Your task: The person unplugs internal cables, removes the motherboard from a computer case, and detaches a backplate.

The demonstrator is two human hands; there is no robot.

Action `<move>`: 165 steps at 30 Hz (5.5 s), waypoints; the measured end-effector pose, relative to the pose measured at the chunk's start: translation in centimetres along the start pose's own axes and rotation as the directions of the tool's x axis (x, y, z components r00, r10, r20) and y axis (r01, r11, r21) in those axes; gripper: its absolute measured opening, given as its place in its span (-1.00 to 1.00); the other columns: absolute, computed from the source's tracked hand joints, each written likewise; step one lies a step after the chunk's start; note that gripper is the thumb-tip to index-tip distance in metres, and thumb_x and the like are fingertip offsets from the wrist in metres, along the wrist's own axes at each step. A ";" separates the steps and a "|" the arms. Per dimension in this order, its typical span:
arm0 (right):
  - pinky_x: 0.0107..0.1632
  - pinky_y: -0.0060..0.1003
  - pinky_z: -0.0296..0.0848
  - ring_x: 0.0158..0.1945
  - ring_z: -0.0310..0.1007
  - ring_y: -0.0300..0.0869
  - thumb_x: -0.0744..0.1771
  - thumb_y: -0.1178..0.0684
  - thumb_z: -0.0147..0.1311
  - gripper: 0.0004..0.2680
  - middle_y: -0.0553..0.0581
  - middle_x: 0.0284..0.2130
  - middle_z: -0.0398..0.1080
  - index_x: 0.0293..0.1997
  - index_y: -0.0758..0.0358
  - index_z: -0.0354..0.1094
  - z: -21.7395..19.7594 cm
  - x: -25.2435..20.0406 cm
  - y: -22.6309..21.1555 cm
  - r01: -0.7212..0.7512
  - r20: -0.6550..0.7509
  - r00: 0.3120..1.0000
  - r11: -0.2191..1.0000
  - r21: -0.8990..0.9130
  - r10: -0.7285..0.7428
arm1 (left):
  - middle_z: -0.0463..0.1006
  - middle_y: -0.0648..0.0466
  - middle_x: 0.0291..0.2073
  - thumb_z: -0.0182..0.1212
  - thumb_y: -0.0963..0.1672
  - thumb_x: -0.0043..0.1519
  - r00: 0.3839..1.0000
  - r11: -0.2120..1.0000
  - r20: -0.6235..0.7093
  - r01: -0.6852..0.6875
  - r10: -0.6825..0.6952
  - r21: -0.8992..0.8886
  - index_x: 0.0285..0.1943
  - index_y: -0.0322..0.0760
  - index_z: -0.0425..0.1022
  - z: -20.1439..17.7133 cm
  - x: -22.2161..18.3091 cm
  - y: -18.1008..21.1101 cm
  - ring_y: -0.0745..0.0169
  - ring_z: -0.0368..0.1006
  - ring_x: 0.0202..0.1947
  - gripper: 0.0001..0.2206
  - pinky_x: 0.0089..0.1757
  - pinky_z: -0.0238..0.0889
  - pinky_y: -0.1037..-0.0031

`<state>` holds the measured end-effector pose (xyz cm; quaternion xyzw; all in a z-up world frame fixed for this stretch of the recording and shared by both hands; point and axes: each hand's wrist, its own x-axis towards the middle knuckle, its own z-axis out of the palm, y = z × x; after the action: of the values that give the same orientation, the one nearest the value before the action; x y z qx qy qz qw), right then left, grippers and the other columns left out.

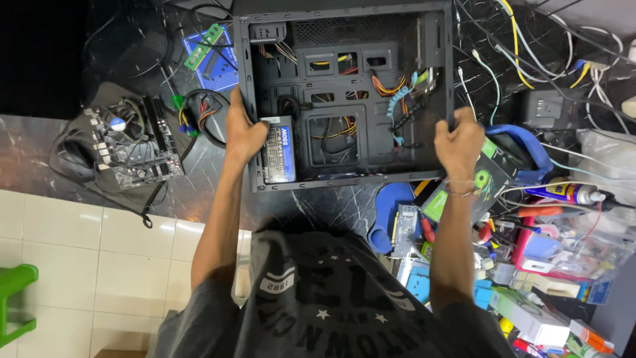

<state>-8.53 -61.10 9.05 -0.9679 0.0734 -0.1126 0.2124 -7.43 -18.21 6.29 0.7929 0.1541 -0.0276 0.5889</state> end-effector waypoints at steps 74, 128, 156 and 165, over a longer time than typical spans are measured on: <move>-0.65 -0.59 0.12 -0.73 0.23 -0.40 0.45 0.04 -0.10 -0.76 0.06 -0.59 0.56 -0.39 0.22 0.36 3.2 -27.4 -21.1 -0.485 0.545 0.809 0.771 0.412 0.218 | 0.37 -0.08 0.28 0.30 -0.34 0.04 0.538 0.439 0.713 -0.828 0.449 0.349 0.38 -0.22 0.27 13.6 10.4 3.8 -0.04 0.23 0.24 -0.35 0.22 -0.17 0.02; 0.12 -0.09 0.50 0.12 0.49 0.05 0.27 -0.41 0.22 -0.47 0.24 -0.06 0.49 0.14 0.25 0.34 42.1 -16.4 -46.1 -0.314 0.619 0.776 0.926 0.212 0.121 | 0.23 -0.27 0.22 0.38 -0.21 0.11 0.901 0.889 -0.399 0.037 0.168 0.457 0.23 -0.35 0.29 -30.0 -3.1 -26.5 -0.37 0.32 0.16 -0.50 0.08 0.32 -0.12; 0.20 0.02 0.32 0.21 0.33 0.20 0.17 -0.24 0.53 -0.37 0.43 0.05 0.28 0.11 0.36 0.16 33.8 -16.9 -54.0 -0.482 0.572 0.800 0.764 0.428 0.184 | 0.20 -0.21 0.34 0.24 -0.12 0.22 0.944 0.898 0.038 0.323 -0.327 -0.298 0.47 -0.21 0.19 -33.7 -1.1 -26.7 -0.33 0.26 0.27 -0.41 0.15 0.24 -0.25; -0.25 -0.52 0.42 -0.36 0.43 -0.34 0.14 0.11 0.56 -0.61 -0.07 -0.43 0.36 -0.17 0.18 0.26 38.4 -14.6 -46.2 -0.499 0.471 0.865 0.413 0.762 0.175 | 0.41 -0.21 0.10 0.20 -0.22 0.22 0.970 0.856 0.019 0.224 -0.244 -0.466 -0.18 -0.28 0.27 -34.1 -0.9 -24.5 -0.24 0.39 0.20 -0.84 0.13 0.24 -0.10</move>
<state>-8.66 -1.61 -7.90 -0.6951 0.1673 0.0697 0.6957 -19.75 20.06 -5.83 0.6044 0.2633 -0.0452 0.7505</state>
